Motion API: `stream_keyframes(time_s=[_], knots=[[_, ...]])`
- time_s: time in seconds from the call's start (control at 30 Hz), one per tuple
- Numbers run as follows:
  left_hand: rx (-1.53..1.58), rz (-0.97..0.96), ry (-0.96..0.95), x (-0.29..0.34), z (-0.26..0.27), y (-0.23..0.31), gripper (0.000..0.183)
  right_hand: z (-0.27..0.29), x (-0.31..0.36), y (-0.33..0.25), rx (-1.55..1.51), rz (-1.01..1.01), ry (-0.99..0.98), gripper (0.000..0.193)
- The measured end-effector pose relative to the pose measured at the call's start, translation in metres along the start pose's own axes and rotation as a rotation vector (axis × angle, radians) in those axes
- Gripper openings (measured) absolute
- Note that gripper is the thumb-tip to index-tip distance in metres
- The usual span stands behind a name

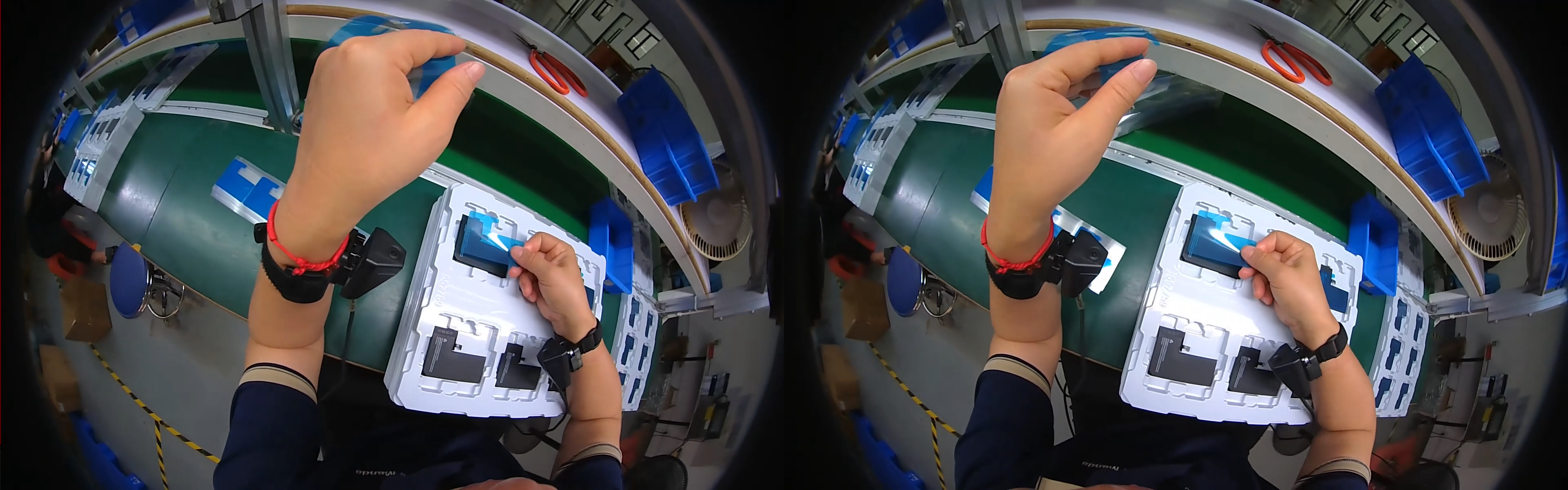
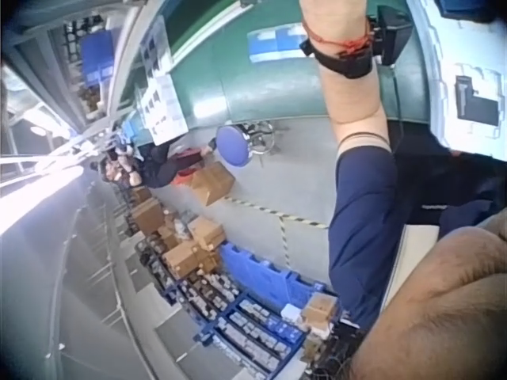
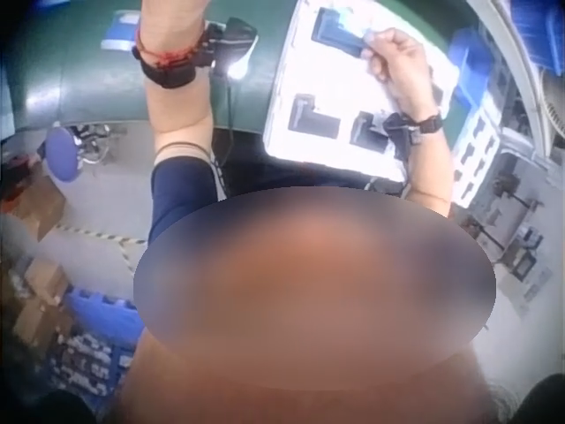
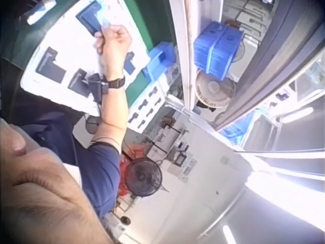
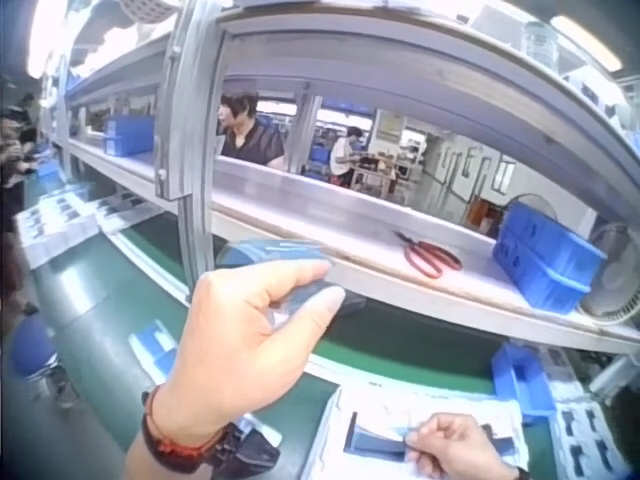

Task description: Applying blue protective film to electronic components on an assembly line.

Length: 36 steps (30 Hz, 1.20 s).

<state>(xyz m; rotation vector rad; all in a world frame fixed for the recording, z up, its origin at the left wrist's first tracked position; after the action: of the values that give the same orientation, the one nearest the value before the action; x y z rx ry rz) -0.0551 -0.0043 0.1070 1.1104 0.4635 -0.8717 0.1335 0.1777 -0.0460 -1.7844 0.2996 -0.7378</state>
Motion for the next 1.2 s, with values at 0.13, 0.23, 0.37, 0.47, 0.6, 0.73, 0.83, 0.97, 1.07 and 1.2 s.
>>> stream_keyframes(time_s=[0.13,0.23,0.37,0.47,0.6,0.73,0.83,0.97,1.07,1.2], knots=[[0.001,-0.020,0.021,0.001,0.003,0.003,0.026,-0.002,0.001,0.000,0.052,0.011,0.014,0.013],[-0.001,-0.031,-0.021,0.001,0.002,0.008,0.025,-0.003,0.002,0.000,0.084,0.016,0.023,0.013],[0.015,-0.067,-0.018,0.001,0.002,0.010,0.025,-0.005,0.002,0.000,0.098,0.021,0.016,0.014],[0.003,-0.069,-0.015,0.002,0.000,0.010,0.025,-0.006,0.002,0.000,0.100,0.020,0.013,0.016],[-0.038,-0.122,0.018,0.002,0.000,0.012,0.024,-0.004,0.001,0.000,0.098,0.015,0.014,0.016],[-0.046,-0.181,0.073,0.003,0.001,0.015,0.022,-0.006,0.002,-0.001,0.115,0.014,0.020,0.016],[-0.027,-0.158,0.064,0.003,0.000,0.013,0.022,-0.005,0.002,0.000,0.117,0.013,0.023,0.016],[-0.030,-0.151,0.038,0.002,0.001,0.014,0.022,-0.006,0.002,0.000,0.115,0.015,0.020,0.015],[-0.047,-0.144,0.028,0.002,0.000,0.014,0.022,-0.005,0.002,-0.001,0.116,0.017,0.020,0.015],[-0.029,-0.148,0.034,0.003,0.002,0.015,0.023,-0.006,0.003,-0.001,0.144,0.008,0.021,0.013]])
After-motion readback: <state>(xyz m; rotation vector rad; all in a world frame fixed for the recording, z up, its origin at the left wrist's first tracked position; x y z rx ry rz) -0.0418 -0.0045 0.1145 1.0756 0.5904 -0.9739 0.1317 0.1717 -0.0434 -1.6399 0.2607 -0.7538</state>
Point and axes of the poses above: each hand's wrist, its own x-axis away from the middle knuckle, its own z-axis out of the back of the hand, y = z × x, the point moved 8 cm from there along -x, towards the middle knuckle, and after that the axes turned 14 degrees about -x, right-handed, at the moved point
